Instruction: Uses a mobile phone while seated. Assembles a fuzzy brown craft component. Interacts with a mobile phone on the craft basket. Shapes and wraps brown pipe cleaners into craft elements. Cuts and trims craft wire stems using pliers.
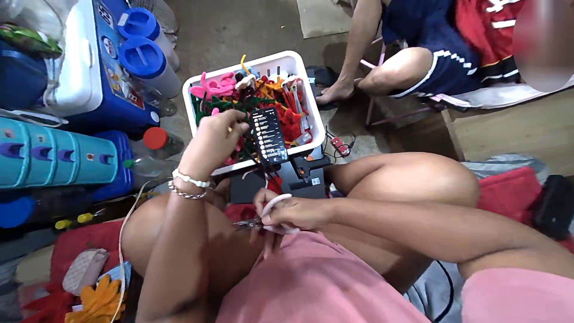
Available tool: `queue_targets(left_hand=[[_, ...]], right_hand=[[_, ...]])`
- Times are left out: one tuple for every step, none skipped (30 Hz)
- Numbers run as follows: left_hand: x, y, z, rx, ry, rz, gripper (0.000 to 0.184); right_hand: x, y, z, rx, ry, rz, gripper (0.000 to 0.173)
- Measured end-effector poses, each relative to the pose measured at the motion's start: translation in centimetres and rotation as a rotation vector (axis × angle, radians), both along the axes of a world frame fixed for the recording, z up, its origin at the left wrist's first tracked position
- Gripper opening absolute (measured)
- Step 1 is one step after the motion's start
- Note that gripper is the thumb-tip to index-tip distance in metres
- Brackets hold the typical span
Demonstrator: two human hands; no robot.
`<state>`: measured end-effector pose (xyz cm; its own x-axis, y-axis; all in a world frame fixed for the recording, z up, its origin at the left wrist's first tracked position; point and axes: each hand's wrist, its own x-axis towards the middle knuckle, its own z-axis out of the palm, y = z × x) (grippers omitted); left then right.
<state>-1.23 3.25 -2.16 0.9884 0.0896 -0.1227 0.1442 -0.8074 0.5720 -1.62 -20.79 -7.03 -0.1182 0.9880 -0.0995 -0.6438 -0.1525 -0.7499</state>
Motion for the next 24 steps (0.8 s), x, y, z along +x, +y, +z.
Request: queue_targets(left_hand=[[-0.1,0.1,0.4,-0.049,-0.060,0.083,0.032],[-0.1,0.1,0.7,-0.142,-0.098,0.173,0.035],[-0.1,0.1,0.9,-0.284,-0.124,0.259,0.037],[0.0,0.1,1.1,-0.497,-0.137,0.343,0.041],[0.0,0.0,1.2,-0.753,-0.136,0.416,0.046],[0.1,0.0,1.2,-0.998,-0.132,0.500,0.053],[0.1,0.0,0.9,-1.202,-0.139,0.585,0.056],[0.2,-0.1,0.5,-1.328,-0.152,0.665,0.058],[0.3,-0.4,0.2,-1.375,-0.155,0.727,0.058],[0.3,-0.8,0.0,-1.394,-0.151,0.767,0.056],[0.3,-1.3,-0.2,-1.409,-0.138,0.786,0.053],[0.3,-1.9,-0.1,-1.426,-0.119,0.781,0.048],[0.1,-2.6,0.2,-1.441,-0.095,0.762,0.042],[-0.2,-3.4,0.4,-1.448,-0.074,0.743,0.036],[-0.6,-4.2,0.6,-1.446,-0.055,0.711,0.036],[-1.0,-4.9,0.7,-1.429,-0.051,0.675,0.036],[-1.3,-5.6,0.6,-1.411,-0.066,0.629,0.034],[-1.3,-6.1,0.5,-1.393,-0.090,0.594,0.031],[-1.3,-6.5,0.3,-1.372,-0.103,0.563,0.028],[-1.3,-6.9,0.2,-1.345,-0.110,0.538,0.026],[-1.3,-7.1,0.1,-1.307,-0.112,0.512,0.025],[-1.4,-7.3,0.1,-1.267,-0.105,0.488,0.025],[-1.6,-7.4,0.2,-1.228,-0.093,0.468,0.025],[-1.7,-7.5,0.3,-1.188,-0.084,0.450,0.024]], right_hand=[[0.0,-0.2,0.2,0.053,0.037,-0.010,0.011],[0.4,-0.4,0.4,0.117,0.008,-0.003,0.019],[1.1,-0.5,0.8,0.193,-0.052,0.015,0.034],[1.9,-0.6,1.2,0.249,-0.114,0.019,0.050],[2.7,-0.5,1.5,0.291,-0.167,0.000,0.063],[3.6,-0.5,1.7,0.309,-0.212,-0.043,0.071],[4.7,-0.7,2.0,0.307,-0.244,-0.098,0.074],[5.7,-0.8,2.4,0.291,-0.273,-0.180,0.069],[6.5,-1.0,2.8,0.244,-0.340,-0.299,0.056],[7.1,-1.0,3.4,0.180,-0.430,-0.447,0.035],[7.8,-0.9,3.8,0.120,-0.545,-0.578,0.016],[8.4,-0.7,4.2,0.066,-0.674,-0.665,0.009],[9.0,-0.7,4.5,0.020,-0.808,-0.721,0.019],[9.4,-0.6,4.6,-0.032,-0.916,-0.750,0.031],[9.7,-0.5,4.5,-0.070,-0.990,-0.768,0.040],[9.8,-0.3,4.5,-0.114,-1.033,-0.777,0.043],[9.7,-0.1,4.2,-0.154,-1.086,-0.791,0.040],[9.5,0.3,3.9,-0.176,-1.144,-0.807,0.034],[9.3,0.6,3.6,-0.183,-1.192,-0.819,0.028],[9.3,0.8,3.3,-0.176,-1.229,-0.832,0.025],[9.3,1.1,3.1,-0.173,-1.253,-0.848,0.026],[9.3,1.4,3.0,-0.164,-1.280,-0.878,0.027],[9.4,1.6,3.0,-0.149,-1.302,-0.915,0.027],[9.5,1.7,3.0,-0.133,-1.317,-0.945,0.028]])
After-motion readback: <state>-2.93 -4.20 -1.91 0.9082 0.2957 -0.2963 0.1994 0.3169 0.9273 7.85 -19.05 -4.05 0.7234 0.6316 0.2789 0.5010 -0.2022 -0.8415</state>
